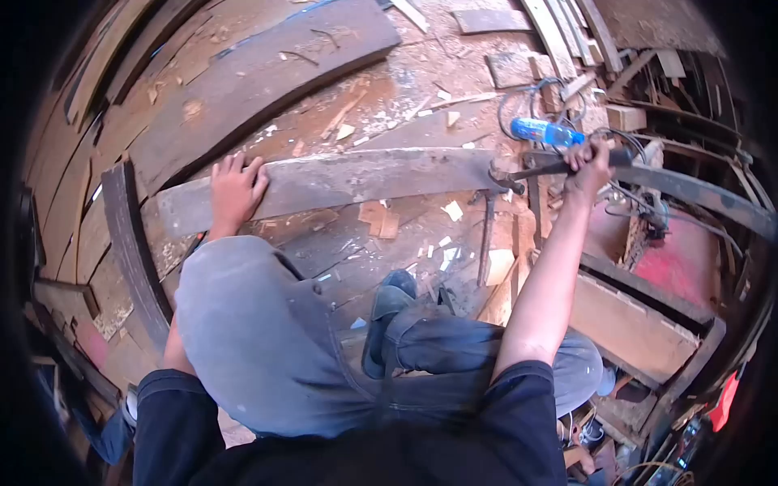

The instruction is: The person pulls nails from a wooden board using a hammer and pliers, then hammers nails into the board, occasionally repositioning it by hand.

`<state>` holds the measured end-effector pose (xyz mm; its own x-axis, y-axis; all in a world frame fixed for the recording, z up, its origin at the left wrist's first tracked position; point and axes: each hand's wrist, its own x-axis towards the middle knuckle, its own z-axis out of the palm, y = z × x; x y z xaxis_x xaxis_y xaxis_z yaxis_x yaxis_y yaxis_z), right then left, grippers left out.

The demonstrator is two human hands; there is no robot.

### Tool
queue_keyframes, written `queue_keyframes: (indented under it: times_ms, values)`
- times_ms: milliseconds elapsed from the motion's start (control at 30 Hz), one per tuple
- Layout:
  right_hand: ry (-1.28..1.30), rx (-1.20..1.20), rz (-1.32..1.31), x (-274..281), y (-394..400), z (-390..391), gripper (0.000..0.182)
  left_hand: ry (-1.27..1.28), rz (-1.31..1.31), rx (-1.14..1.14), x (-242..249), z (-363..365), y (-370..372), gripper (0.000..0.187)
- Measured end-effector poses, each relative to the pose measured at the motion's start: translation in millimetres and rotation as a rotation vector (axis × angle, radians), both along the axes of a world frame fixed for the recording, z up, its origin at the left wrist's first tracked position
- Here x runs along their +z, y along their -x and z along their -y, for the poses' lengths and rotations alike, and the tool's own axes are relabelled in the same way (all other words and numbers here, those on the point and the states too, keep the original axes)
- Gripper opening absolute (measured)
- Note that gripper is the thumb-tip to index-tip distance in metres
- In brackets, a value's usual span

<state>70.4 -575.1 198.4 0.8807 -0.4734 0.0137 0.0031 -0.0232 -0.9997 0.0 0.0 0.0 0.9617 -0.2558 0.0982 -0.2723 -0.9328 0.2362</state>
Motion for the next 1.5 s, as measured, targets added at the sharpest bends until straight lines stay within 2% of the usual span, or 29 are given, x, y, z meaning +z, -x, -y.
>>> queue_keyframes:
  times_ms: [67,100,267,367,467,567,667,767,800,833,867,933,967,1000,1033,1133,1267,1367,1400,1500]
  values:
    - [0.098,-0.16,-0.049,24.9,-7.1,-35.1,0.035,0.077,0.025,-0.004,-0.2,-2.7,4.5,0.027]
    - [0.12,-0.08,-0.061,4.1,-16.4,-16.1,0.033,0.005,0.076,-0.005,4.6,-8.1,-17.2,0.027]
    - [0.325,0.011,-0.195,77.7,-40.9,7.4,0.028,0.024,0.059,0.007,-2.0,5.6,-3.6,0.025]
    - [0.407,0.036,-0.21,123.1,-46.6,-3.3,0.03,0.034,0.082,0.001,-1.7,3.8,-4.4,0.025]
    - [0.572,0.213,-0.187,160.2,-43.3,-17.6,0.035,0.012,0.043,-0.009,-5.9,-13.8,2.6,0.024]
    - [0.644,0.264,-0.16,172.0,-30.6,-58.0,0.038,-0.016,0.071,-0.013,0.1,-32.4,16.3,0.024]
    - [0.604,0.312,-0.157,157.9,-28.4,-95.0,0.039,-0.024,0.107,-0.002,-4.3,-40.1,20.4,0.023]
    - [0.647,0.414,-0.113,126.0,-17.3,-178.5,0.029,-0.032,0.098,0.025,6.3,-38.2,23.9,0.024]
    - [0.646,0.45,-0.115,101.1,-20.0,-193.1,0.029,-0.029,0.09,0.034,5.2,-39.2,23.9,0.024]
    - [0.733,0.344,-0.133,69.0,-18.6,-218.4,0.031,-0.009,0.084,0.039,4.6,-40.7,23.8,0.024]
    - [0.662,0.415,-0.214,55.3,-9.3,-255.1,0.028,0.016,0.078,0.044,3.3,-41.1,24.3,0.024]
    - [0.605,0.575,-0.015,3.0,-5.6,-301.5,0.024,0.067,0.08,0.04,1.4,-43.2,25.2,0.025]
    - [0.594,0.587,-0.056,-16.3,-1.9,-321.8,0.028,0.082,0.087,0.045,-0.2,-44.1,25.0,0.024]
    - [0.688,0.568,-0.046,-25.5,-0.2,-339.2,0.03,0.093,0.091,0.052,-1.3,-46.0,25.7,0.023]
    - [0.783,0.548,-0.03,-32.8,0.1,-356.7,0.032,0.094,0.102,0.056,-1.6,-46.8,26.5,0.022]
    - [0.755,0.527,-0.061,-48.8,-1.2,-392.5,0.036,0.103,0.11,0.063,-2.3,-48.2,27.6,0.022]
    - [0.787,0.547,0.058,-59.1,-16.4,-437.6,0.037,0.099,0.143,0.063,-5.8,-50.4,26.9,0.023]
    - [0.636,0.537,-0.061,-47.0,-27.2,-487.3,0.037,0.105,0.121,0.075,-7.6,-54.5,26.3,0.023]
    - [0.767,0.541,0.008,-44.5,-25.8,-489.4,0.039,0.107,0.102,0.073,-7.1,-52.5,27.5,0.023]
    - [0.569,0.67,0.042,-35.3,-26.7,-465.4,0.041,0.084,0.083,0.09,-6.7,-56.9,23.9,0.024]
